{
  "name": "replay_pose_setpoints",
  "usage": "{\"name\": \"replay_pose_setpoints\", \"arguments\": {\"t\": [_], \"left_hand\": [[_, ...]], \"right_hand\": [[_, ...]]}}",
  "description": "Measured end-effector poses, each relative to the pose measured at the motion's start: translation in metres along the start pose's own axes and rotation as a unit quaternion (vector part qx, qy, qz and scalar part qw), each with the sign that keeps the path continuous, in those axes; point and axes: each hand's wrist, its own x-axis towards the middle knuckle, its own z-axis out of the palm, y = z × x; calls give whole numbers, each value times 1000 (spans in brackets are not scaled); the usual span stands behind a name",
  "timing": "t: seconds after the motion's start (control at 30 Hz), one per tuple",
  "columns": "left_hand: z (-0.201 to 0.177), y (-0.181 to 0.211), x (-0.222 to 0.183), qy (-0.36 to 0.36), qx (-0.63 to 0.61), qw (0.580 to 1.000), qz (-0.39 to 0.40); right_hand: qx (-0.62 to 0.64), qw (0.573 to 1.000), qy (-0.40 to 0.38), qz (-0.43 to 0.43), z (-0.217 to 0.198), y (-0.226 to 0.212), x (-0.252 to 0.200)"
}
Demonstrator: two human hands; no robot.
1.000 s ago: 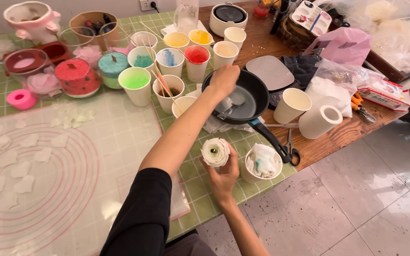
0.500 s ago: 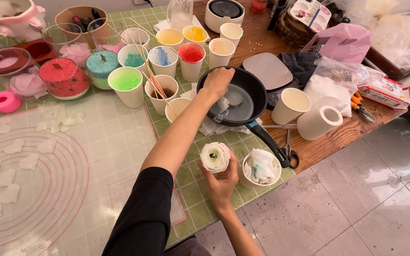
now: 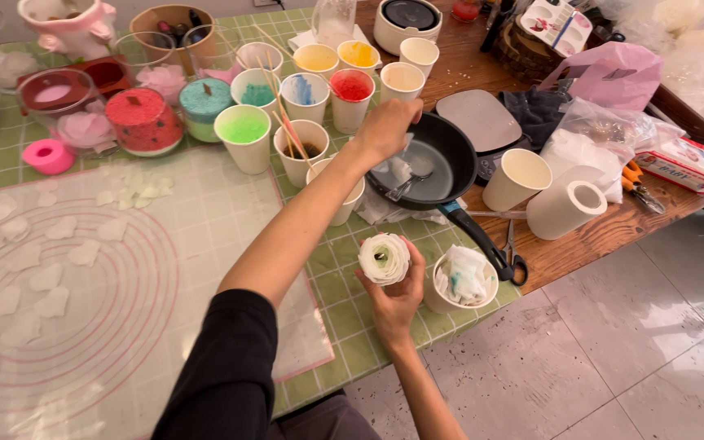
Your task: Assembling a decorative wax flower by dipping petals into melted wax and attaching them to a central stem.
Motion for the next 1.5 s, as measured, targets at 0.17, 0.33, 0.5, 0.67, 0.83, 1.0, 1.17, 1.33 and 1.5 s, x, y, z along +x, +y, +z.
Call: {"name": "replay_pose_setpoints", "arguments": {"t": [0.17, 0.33, 0.5, 0.67, 0.83, 1.0, 1.17, 1.33, 1.5], "left_hand": [[-65, 21, -40, 56, -174, 981, -59], [-132, 58, -100, 48, -269, 958, -90], [-165, 115, -158, 33, -265, 961, -76], [-179, 142, -188, 90, -139, 985, 53], [-189, 153, -202, 81, -123, 987, 60], [-194, 154, -209, 56, -153, 986, 37], [-191, 147, -209, 56, -179, 981, 41], [-197, 146, -208, 40, -205, 976, 58], [-197, 144, -209, 33, -191, 979, 60]], "right_hand": [[42, 999, -11, 9, -5, 2, 0], [44, 999, -28, 3, -2, -9, 4], [17, 997, -74, -23, 6, -31, 5], [-1, 996, -91, -23, 8, -39, -2], [13, 996, -89, 3, 10, -38, -7], [7, 995, -103, -5, 10, -38, -8], [-10, 991, -132, 3, 17, -55, -3], [0, 990, -133, 45, 24, -74, 2], [-20, 979, -187, 80, 10, -60, 4]]}}
